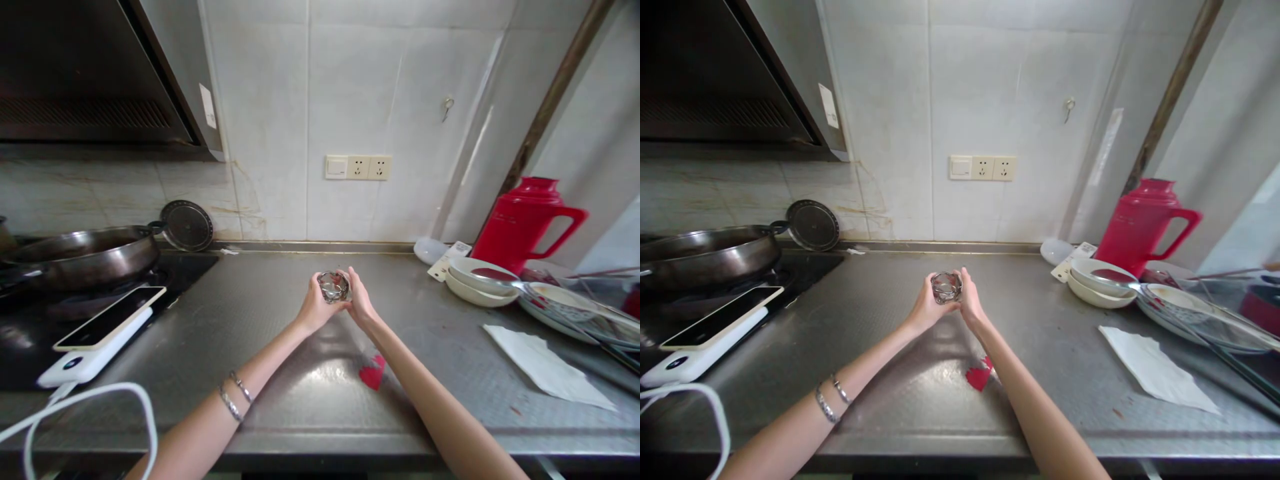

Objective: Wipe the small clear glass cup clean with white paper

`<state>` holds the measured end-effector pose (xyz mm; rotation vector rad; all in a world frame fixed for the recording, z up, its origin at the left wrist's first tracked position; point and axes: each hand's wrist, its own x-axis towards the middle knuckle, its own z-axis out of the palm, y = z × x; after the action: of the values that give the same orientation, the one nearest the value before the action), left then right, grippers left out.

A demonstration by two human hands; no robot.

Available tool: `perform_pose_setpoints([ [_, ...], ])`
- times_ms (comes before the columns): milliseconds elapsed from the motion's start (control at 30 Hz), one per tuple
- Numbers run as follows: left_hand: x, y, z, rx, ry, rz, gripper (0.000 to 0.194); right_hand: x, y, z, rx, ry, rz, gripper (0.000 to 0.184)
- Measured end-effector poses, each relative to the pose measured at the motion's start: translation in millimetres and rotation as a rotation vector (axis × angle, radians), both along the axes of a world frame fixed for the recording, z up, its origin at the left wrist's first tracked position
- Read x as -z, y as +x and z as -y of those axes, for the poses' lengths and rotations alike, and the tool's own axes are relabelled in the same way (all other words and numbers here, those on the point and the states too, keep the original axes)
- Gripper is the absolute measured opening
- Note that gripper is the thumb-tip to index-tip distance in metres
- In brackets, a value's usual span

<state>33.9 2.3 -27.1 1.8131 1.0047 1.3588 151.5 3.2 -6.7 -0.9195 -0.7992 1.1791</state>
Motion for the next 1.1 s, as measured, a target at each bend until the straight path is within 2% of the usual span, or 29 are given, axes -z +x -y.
perform_pose_setpoints([
  [67, -1.1, -1, 1, 0.145, -0.053, 0.046, 0.099, 0.0, 7, -3, 0.018, -0.025, -0.007, 0.041],
  [200, -4.3, -1, 2, 0.368, -0.209, 0.19, 0.086, -2.4, 21, -4, -0.018, -0.012, 0.031, 0.046],
  [333, -3.3, 0, -1, 0.4, -0.215, 0.223, 0.078, -3.2, 21, 0, -0.125, 0.016, 0.115, 0.054],
  [467, 0.9, -3, -3, 0.415, -0.153, 0.165, 0.071, -2.2, 14, 2, -0.171, 0.026, 0.121, 0.048],
  [700, 7.6, -2, -2, 0.232, -0.026, 0.059, 0.073, -0.8, 8, 4, -0.137, 0.039, 0.109, 0.045],
  [933, -3.1, 2, 7, 0.016, -0.045, -0.045, 0.073, 3.6, 6, 1, -0.103, 0.073, 0.065, 0.045],
  [1100, -2.0, 5, 6, -0.096, -0.07, -0.001, 0.076, 9.9, 3, -3, -0.078, 0.061, 0.041, 0.043],
])
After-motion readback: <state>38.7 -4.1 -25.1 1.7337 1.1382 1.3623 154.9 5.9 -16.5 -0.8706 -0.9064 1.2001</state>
